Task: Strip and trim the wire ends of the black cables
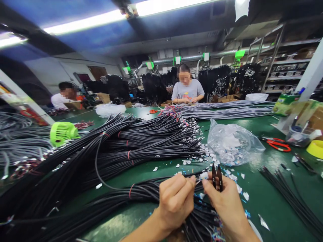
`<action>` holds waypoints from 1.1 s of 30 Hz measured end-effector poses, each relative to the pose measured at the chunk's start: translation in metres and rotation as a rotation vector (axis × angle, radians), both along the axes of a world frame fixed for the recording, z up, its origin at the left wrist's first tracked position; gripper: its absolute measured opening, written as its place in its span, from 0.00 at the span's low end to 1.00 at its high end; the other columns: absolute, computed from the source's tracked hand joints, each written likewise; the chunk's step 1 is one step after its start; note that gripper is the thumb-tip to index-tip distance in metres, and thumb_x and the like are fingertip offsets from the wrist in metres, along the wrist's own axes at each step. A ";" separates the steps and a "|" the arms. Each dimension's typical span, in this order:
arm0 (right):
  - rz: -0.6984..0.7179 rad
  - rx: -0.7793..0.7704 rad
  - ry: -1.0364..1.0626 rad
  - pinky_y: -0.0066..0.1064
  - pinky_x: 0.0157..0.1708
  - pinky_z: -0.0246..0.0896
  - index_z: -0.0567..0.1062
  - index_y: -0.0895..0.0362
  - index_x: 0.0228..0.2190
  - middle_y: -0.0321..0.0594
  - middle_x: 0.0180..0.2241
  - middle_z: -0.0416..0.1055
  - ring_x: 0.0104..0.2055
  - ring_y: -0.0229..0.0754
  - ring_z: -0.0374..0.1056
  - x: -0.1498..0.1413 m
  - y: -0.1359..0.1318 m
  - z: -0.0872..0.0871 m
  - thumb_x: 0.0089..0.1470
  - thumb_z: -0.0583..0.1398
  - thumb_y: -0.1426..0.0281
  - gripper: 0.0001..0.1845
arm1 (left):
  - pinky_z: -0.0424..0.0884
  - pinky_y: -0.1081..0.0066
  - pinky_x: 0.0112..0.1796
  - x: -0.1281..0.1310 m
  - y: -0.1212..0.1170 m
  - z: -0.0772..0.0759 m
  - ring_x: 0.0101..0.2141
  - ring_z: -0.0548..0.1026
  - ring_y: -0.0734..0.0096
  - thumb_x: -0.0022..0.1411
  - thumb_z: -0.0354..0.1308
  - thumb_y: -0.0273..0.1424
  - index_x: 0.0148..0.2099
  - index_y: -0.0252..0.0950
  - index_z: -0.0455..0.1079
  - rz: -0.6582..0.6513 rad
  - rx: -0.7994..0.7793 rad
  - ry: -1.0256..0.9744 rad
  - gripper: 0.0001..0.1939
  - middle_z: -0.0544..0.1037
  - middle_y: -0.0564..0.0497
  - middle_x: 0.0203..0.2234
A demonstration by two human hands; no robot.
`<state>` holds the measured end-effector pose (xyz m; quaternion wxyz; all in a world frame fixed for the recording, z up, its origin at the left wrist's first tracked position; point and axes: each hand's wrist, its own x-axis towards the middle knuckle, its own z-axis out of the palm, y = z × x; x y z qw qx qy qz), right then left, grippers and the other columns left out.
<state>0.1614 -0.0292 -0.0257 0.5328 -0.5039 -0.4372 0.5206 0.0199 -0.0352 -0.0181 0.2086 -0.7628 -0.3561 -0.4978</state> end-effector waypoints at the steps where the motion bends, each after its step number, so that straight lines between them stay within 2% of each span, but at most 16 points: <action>1: 0.000 -0.009 0.017 0.21 0.12 0.37 0.71 0.61 0.27 0.26 0.12 0.55 0.13 0.27 0.45 -0.001 0.000 0.001 0.37 0.66 0.58 0.20 | 0.52 0.70 0.20 0.000 0.000 -0.001 0.18 0.58 0.76 0.58 0.52 0.18 0.25 0.31 0.69 0.002 -0.002 0.002 0.11 0.62 0.54 0.14; 7: 0.087 -0.047 0.070 0.20 0.11 0.36 0.66 0.59 0.21 0.24 0.12 0.53 0.12 0.26 0.43 -0.006 -0.002 0.004 0.38 0.66 0.64 0.15 | 0.53 0.70 0.21 0.003 0.000 -0.003 0.18 0.58 0.75 0.57 0.53 0.17 0.24 0.31 0.68 0.013 -0.020 -0.021 0.11 0.62 0.54 0.14; 9: 0.057 0.013 -0.009 0.21 0.12 0.41 0.68 0.59 0.22 0.27 0.12 0.56 0.12 0.27 0.47 -0.004 -0.003 0.003 0.40 0.65 0.63 0.14 | 0.53 0.70 0.21 0.003 0.000 -0.002 0.19 0.58 0.75 0.57 0.52 0.17 0.25 0.31 0.69 0.005 -0.032 -0.039 0.11 0.62 0.53 0.15; 13: -0.053 0.188 -0.238 0.25 0.17 0.57 0.75 0.61 0.26 0.37 0.18 0.70 0.19 0.36 0.62 -0.001 -0.004 0.007 0.40 0.65 0.61 0.15 | 0.52 0.70 0.21 0.002 0.000 0.000 0.19 0.57 0.74 0.57 0.52 0.17 0.26 0.31 0.69 -0.004 -0.060 -0.071 0.11 0.62 0.53 0.15; 17: -0.095 0.311 -0.381 0.26 0.15 0.57 0.75 0.60 0.22 0.36 0.14 0.68 0.16 0.37 0.62 -0.003 -0.007 0.010 0.46 0.62 0.59 0.15 | 0.52 0.70 0.21 0.001 0.000 -0.001 0.19 0.57 0.75 0.58 0.51 0.18 0.24 0.32 0.68 0.006 -0.074 -0.085 0.12 0.61 0.54 0.15; 19: -0.147 0.469 -0.546 0.25 0.14 0.58 0.74 0.59 0.22 0.35 0.15 0.68 0.15 0.36 0.62 -0.002 -0.009 0.007 0.49 0.61 0.63 0.12 | 0.52 0.71 0.21 0.001 -0.001 -0.002 0.18 0.58 0.75 0.58 0.51 0.18 0.24 0.32 0.67 0.005 -0.087 -0.106 0.12 0.61 0.54 0.15; 22: -0.231 0.880 -0.809 0.25 0.22 0.63 0.75 0.56 0.27 0.35 0.21 0.73 0.19 0.36 0.67 0.004 -0.013 -0.005 0.49 0.60 0.72 0.03 | 0.53 0.72 0.20 0.002 -0.003 -0.001 0.18 0.59 0.75 0.57 0.53 0.18 0.25 0.32 0.69 -0.023 -0.125 -0.158 0.10 0.62 0.54 0.15; 24: -0.243 1.115 -0.891 0.26 0.28 0.66 0.75 0.54 0.33 0.36 0.25 0.75 0.24 0.38 0.72 0.010 -0.014 -0.011 0.48 0.60 0.77 0.09 | 0.54 0.73 0.20 0.001 -0.004 0.003 0.19 0.61 0.76 0.56 0.54 0.19 0.27 0.32 0.70 -0.074 -0.187 -0.221 0.08 0.64 0.53 0.17; 25: -0.252 1.151 -0.906 0.27 0.30 0.67 0.75 0.53 0.35 0.36 0.27 0.76 0.26 0.39 0.73 0.013 -0.013 -0.013 0.48 0.60 0.77 0.11 | 0.55 0.73 0.20 0.000 -0.004 0.005 0.19 0.61 0.77 0.56 0.55 0.19 0.28 0.31 0.71 -0.102 -0.229 -0.263 0.07 0.65 0.53 0.18; 26: -0.259 1.124 -0.908 0.26 0.29 0.68 0.74 0.53 0.36 0.36 0.27 0.76 0.26 0.39 0.73 0.015 -0.012 -0.013 0.48 0.61 0.76 0.11 | 0.55 0.74 0.21 -0.001 -0.004 0.008 0.19 0.62 0.77 0.56 0.55 0.19 0.28 0.31 0.71 -0.127 -0.272 -0.308 0.07 0.65 0.53 0.18; 28: -0.255 0.962 -0.881 0.24 0.24 0.68 0.74 0.55 0.38 0.36 0.26 0.76 0.23 0.38 0.72 0.019 -0.007 -0.009 0.50 0.61 0.71 0.10 | 0.56 0.75 0.20 -0.004 -0.004 0.014 0.19 0.62 0.78 0.56 0.56 0.20 0.26 0.31 0.71 -0.152 -0.343 -0.396 0.07 0.65 0.53 0.17; 30: -0.225 0.824 -0.865 0.22 0.23 0.69 0.72 0.57 0.42 0.38 0.28 0.77 0.24 0.39 0.74 0.020 -0.002 -0.003 0.53 0.59 0.66 0.14 | 0.56 0.76 0.20 -0.006 -0.005 0.019 0.19 0.62 0.78 0.55 0.57 0.21 0.24 0.31 0.70 -0.152 -0.374 -0.450 0.08 0.65 0.54 0.16; 33: -0.180 0.795 -0.898 0.26 0.34 0.71 0.73 0.56 0.43 0.42 0.38 0.77 0.37 0.43 0.75 0.019 0.003 0.004 0.55 0.56 0.62 0.16 | 0.57 0.76 0.21 -0.008 -0.006 0.022 0.19 0.63 0.77 0.54 0.58 0.21 0.23 0.31 0.70 -0.142 -0.368 -0.475 0.09 0.66 0.53 0.16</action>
